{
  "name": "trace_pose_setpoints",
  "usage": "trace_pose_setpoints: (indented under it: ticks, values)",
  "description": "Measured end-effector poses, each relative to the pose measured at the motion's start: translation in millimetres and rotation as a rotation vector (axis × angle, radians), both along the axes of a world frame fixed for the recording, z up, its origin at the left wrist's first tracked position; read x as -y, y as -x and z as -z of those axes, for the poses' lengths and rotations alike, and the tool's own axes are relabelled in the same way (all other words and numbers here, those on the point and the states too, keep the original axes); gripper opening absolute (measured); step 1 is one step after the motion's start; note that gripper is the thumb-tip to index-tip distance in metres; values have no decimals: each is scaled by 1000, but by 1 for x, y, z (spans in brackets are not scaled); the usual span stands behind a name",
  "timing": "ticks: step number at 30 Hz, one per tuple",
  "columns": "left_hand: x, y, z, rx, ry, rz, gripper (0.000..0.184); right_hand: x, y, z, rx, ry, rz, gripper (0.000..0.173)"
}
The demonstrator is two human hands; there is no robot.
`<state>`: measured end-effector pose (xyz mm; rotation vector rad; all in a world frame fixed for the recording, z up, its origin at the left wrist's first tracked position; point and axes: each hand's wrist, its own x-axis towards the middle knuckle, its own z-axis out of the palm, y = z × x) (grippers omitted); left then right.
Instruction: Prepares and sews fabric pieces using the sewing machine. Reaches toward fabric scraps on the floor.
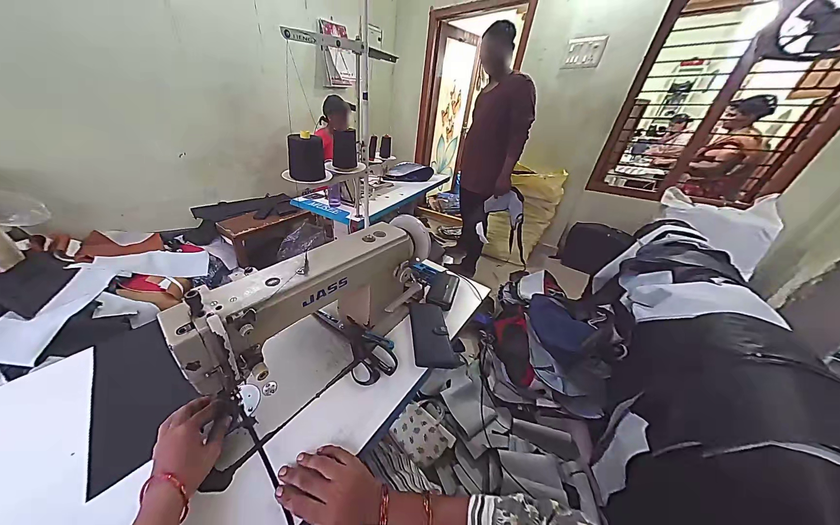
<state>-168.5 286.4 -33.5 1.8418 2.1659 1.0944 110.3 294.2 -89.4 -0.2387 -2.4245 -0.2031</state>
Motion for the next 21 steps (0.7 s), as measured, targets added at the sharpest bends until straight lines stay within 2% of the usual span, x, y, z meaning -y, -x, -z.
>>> trace_pose_setpoints:
  ticks: [21]
  values:
    - [1,-3,-2,0,-38,-6,28,-2,2,4,-42,-60,12,51]
